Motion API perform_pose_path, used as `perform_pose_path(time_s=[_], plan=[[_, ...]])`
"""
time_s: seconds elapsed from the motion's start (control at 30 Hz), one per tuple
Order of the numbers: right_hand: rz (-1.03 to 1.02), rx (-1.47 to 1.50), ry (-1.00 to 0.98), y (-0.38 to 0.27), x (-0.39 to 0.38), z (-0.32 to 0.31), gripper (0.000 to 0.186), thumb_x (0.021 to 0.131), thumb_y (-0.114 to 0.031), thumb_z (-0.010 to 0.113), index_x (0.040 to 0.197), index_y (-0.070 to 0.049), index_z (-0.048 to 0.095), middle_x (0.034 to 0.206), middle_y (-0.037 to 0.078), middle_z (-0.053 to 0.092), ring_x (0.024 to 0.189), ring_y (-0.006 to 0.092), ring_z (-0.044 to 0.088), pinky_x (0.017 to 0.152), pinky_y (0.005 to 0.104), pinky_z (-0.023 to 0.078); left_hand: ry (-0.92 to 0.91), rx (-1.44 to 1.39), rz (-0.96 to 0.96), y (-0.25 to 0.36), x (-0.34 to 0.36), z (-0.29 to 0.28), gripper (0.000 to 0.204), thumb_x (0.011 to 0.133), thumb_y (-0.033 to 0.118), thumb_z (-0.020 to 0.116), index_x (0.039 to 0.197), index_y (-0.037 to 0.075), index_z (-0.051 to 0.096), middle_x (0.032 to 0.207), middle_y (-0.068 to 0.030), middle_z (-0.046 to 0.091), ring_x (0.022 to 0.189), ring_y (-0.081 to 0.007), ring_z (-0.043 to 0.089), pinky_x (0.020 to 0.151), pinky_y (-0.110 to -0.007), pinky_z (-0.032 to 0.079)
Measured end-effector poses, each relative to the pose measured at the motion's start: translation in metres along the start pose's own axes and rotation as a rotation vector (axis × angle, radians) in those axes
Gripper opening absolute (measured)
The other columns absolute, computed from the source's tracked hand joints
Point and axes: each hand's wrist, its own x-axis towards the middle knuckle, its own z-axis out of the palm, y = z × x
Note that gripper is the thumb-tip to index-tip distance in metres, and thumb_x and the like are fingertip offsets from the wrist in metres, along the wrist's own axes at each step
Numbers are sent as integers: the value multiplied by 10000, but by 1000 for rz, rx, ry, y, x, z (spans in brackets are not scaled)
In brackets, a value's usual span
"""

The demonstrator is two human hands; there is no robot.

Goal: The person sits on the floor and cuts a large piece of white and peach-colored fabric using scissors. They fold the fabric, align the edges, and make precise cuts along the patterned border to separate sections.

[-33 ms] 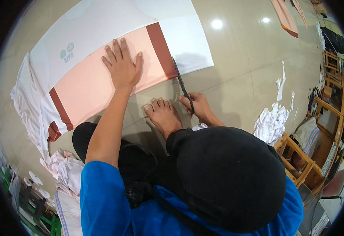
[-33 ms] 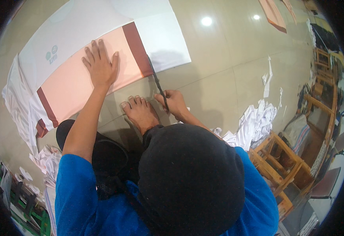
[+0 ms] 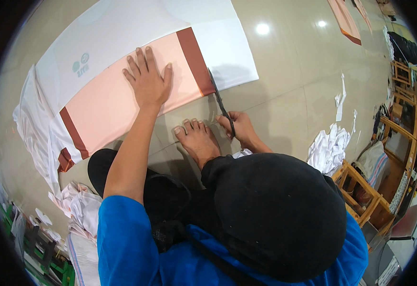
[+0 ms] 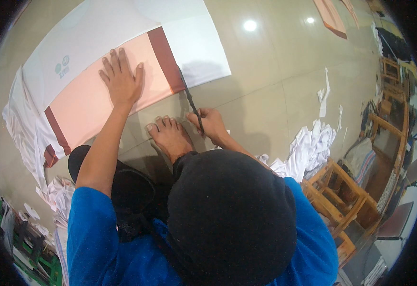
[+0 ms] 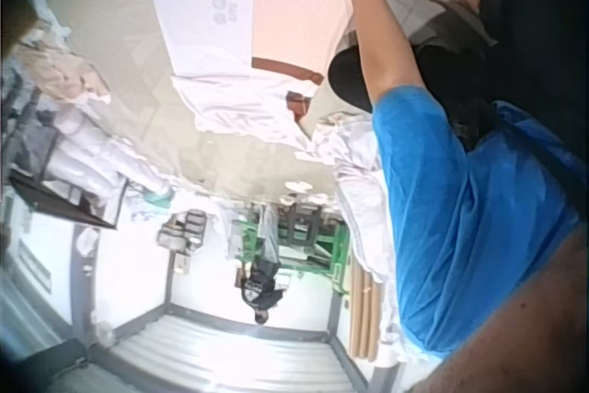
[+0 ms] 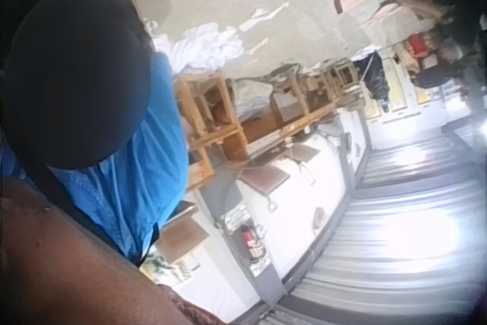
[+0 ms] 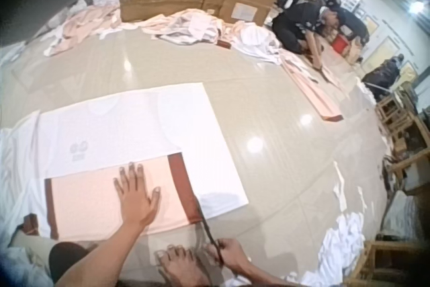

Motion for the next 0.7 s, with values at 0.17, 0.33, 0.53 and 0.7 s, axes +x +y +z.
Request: perform_pose_path(time_s=[0.17, 0.33, 0.53, 0.7], plan=[[-16, 53, 2, -14, 6, 3, 404, 965, -353, 842, 774, -39, 674, 623, 21, 605, 520, 105, 551, 479, 300, 409, 15, -6, 11, 0, 0, -1, 888, 1108, 613, 485, 1781, 80, 258, 1836, -244, 231, 1694, -530, 114, 1336, -726, 70], [-30, 53, -20, -15, 11, 3, 388, 979, -323, 837, 770, -40, 672, 621, 17, 601, 509, 105, 537, 475, 299, 403, 17, 25, 16, 0, 0, 1, 858, 1120, 594, 488, 1769, 72, 284, 1822, -256, 253, 1679, -546, 154, 1321, -742, 126], [-48, 30, -23, -16, 19, 2, 386, 981, -312, 839, 769, -38, 668, 617, 15, 599, 505, 108, 536, 470, 300, 407, -5, 25, 0, -1, 8, 5, 891, 1115, 627, 462, 1784, 79, 249, 1842, -240, 213, 1695, -530, 107, 1337, -727, 68], [-54, 64, -20, -23, 23, 3, 389, 963, -328, 850, 779, -33, 675, 619, 16, 603, 505, 106, 537, 466, 300, 409, 8, 13, 7, -1, 7, 4, 890, 1114, 624, 465, 1785, 82, 247, 1842, -242, 211, 1695, -530, 106, 1338, -726, 66]])
